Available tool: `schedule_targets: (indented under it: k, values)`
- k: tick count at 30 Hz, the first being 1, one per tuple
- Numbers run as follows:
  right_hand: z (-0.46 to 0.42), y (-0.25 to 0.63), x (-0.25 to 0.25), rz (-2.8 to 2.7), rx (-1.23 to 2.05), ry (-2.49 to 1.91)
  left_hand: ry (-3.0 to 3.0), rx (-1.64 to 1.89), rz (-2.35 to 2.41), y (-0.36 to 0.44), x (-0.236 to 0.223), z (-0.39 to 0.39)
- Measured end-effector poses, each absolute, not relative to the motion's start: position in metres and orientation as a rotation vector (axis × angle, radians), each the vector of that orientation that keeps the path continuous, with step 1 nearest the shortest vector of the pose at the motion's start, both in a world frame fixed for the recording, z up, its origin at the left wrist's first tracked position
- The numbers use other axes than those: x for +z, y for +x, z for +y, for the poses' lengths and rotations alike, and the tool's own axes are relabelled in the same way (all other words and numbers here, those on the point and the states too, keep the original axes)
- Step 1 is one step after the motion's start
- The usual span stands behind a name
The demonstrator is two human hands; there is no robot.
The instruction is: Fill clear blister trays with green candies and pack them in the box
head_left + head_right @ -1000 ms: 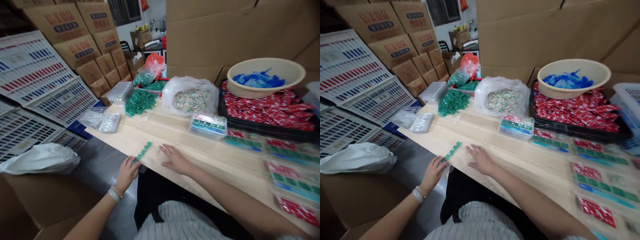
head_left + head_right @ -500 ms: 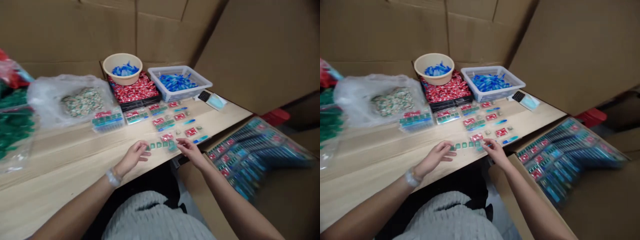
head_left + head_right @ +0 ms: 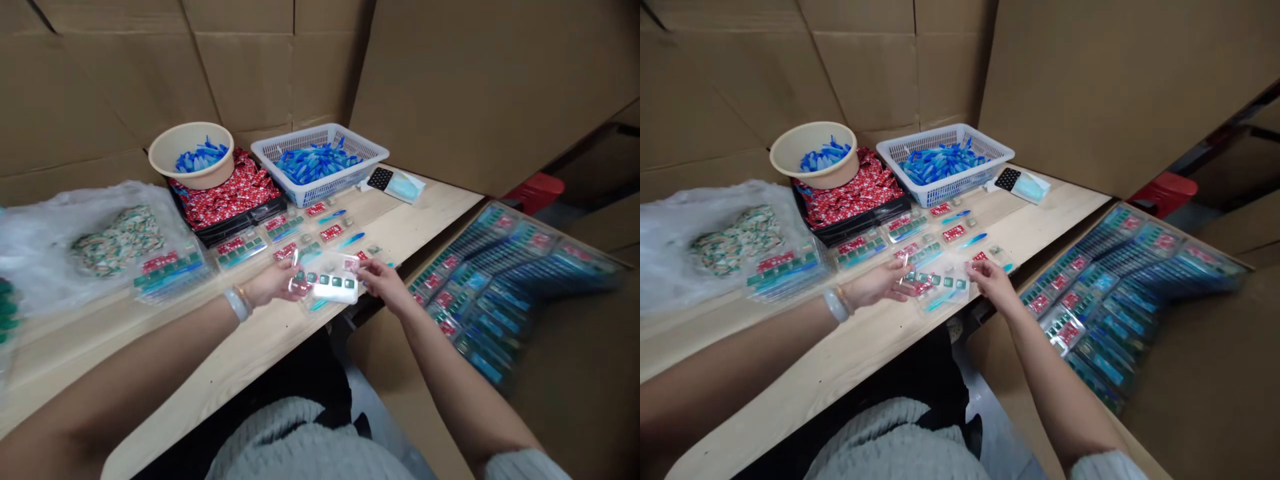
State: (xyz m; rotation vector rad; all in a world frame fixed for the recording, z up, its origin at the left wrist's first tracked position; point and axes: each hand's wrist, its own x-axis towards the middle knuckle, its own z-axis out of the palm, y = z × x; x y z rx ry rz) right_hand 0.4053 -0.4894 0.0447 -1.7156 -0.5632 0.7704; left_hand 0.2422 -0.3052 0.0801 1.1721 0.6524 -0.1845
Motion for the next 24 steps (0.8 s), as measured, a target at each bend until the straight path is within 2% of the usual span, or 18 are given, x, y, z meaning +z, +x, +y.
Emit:
schedule_targets:
  k: [3,6,9,12,19,24]
  values:
    - [-0.488,0.404,0.023,-0.533,0.659,-1.890,1.053,-0.074,0.795,0.241,0.059,-0.328]
    - [-0.476,0.407,0.013,-0.724,0.460,-2.242,1.316,-0.012,0.935,0.238,0.040,-0.345]
    - [-0.462,0.410,0.018,-0.907,0.392,-2.569,1.672,0.082,0.997,0.239,0.027,-0.348]
    - [-0.452,0.405,0.029,-1.037,0.409,-2.779,1.707,0.187,1.057,0.237,0.016,-0.346]
    - [-0.452,0.378,0.030,-1.284,0.514,-2.832,1.714,0.310,1.086,0.216,0.002,-0.341]
    - [-0.461,0.354,0.008,-1.041,0.509,-2.565,1.457,0.203,1.053,0.198,0.011,-0.344]
